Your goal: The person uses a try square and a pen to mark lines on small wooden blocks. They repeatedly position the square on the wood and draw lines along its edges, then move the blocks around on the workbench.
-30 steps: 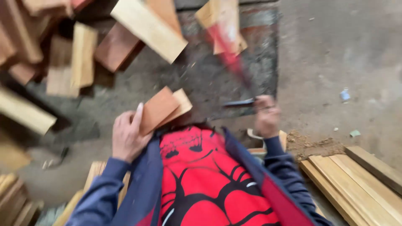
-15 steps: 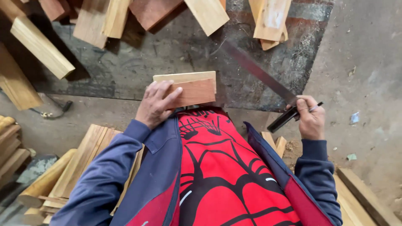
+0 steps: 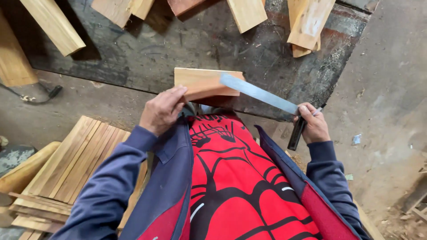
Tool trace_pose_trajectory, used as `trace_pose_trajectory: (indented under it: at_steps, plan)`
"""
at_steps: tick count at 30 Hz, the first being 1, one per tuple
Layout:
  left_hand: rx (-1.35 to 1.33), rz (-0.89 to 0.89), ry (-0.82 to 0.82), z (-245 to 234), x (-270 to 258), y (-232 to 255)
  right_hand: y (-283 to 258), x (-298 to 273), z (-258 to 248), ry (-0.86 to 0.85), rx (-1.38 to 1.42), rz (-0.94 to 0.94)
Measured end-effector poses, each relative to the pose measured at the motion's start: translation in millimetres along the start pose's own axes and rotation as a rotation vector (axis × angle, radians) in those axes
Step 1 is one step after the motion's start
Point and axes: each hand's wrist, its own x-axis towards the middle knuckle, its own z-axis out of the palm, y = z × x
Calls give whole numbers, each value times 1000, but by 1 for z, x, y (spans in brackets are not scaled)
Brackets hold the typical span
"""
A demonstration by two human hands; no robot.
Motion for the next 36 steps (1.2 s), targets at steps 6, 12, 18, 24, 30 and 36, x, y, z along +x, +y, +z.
trace_pose_trajectory:
  at_steps: [6, 12, 18, 24, 30, 36]
  plan:
    - [-597, -501, -430, 16, -2, -41, -11, 3, -11, 11, -36, -52]
    - [-356, -616, -209, 4, 24, -30, -31, 11, 24, -83, -396, -101]
    - [-274, -1018, 399, 22, -3, 28, -43, 41, 77, -129, -488, -180]
    - [-1169, -1714, 467, 19, -10, 46, -69, 65, 116, -225, -671, -160]
    - [-1331, -1721, 351, 20, 12, 50, -72, 83, 112, -221, -848, -155]
    - [-1407, -1727, 420, 33, 8, 49, -75, 85, 111, -222, -819, -157]
